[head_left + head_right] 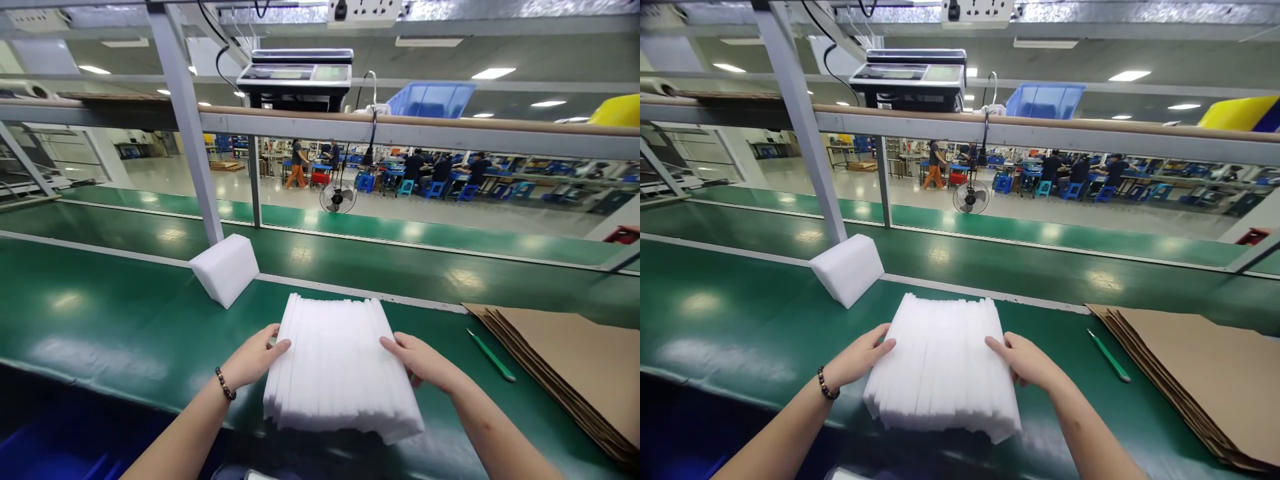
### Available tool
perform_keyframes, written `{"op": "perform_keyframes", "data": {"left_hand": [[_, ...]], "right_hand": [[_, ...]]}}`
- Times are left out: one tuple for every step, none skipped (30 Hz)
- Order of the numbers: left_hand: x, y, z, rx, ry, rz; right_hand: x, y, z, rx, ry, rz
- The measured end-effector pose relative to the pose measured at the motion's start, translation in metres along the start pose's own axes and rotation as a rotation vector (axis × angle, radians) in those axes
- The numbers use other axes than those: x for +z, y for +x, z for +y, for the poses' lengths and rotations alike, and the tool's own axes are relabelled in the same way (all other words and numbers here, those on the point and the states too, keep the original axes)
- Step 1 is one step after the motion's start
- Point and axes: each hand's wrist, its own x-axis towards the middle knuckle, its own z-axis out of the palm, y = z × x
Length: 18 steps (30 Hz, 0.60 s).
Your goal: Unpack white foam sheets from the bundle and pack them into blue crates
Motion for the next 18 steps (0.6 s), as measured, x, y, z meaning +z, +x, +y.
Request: {"op": "perform_keyframes", "data": {"left_hand": [[-0.003,0.005,0.000,-0.002,0.018,0.026],[-0.004,0.010,-0.001,-0.023,0.032,0.042],[-0.006,0.015,-0.001,-0.060,0.035,0.037],[-0.006,0.020,-0.001,-0.106,0.023,0.009],[-0.005,0.025,0.000,-0.154,-0.003,-0.036],[-0.004,0.028,0.002,-0.190,-0.038,-0.086],[-0.002,0.031,0.004,-0.199,-0.078,-0.123],[-0.001,0.031,0.008,-0.177,-0.115,-0.135],[0.000,0.030,0.013,-0.128,-0.152,-0.121],[0.001,0.028,0.018,-0.054,-0.204,-0.090],[0.000,0.024,0.023,0.035,-0.276,-0.058],[-0.001,0.021,0.028,0.124,-0.365,-0.031],[-0.003,0.018,0.032,0.193,-0.459,-0.017],[-0.004,0.015,0.034,0.230,-0.543,-0.017],[-0.005,0.014,0.035,0.235,-0.601,-0.026],[-0.005,0.015,0.035,0.205,-0.625,-0.035],[-0.004,0.017,0.034,0.145,-0.617,-0.035],[-0.002,0.021,0.032,0.073,-0.586,-0.023]], "right_hand": [[0.003,0.003,-0.004,0.007,-0.042,-0.012],[0.005,0.006,-0.007,0.023,-0.056,-0.039],[0.006,0.007,-0.010,0.037,-0.046,-0.082],[0.007,0.008,-0.012,0.047,-0.019,-0.132],[0.008,0.008,-0.014,0.053,0.014,-0.183],[0.007,0.006,-0.016,0.049,0.042,-0.228],[0.006,0.003,-0.018,0.035,0.061,-0.258],[0.003,-0.001,-0.019,-0.002,0.073,-0.265],[0.000,-0.006,-0.020,-0.066,0.080,-0.237],[-0.004,-0.011,-0.019,-0.150,0.083,-0.174],[-0.007,-0.017,-0.016,-0.246,0.094,-0.083],[-0.011,-0.022,-0.012,-0.343,0.122,0.003],[-0.013,-0.026,-0.006,-0.426,0.175,0.064],[-0.014,-0.028,0.001,-0.482,0.251,0.091],[-0.014,-0.029,0.008,-0.503,0.340,0.086],[-0.012,-0.028,0.016,-0.488,0.426,0.061],[-0.010,-0.025,0.022,-0.448,0.491,0.036],[-0.008,-0.020,0.027,-0.384,0.527,0.026]]}}
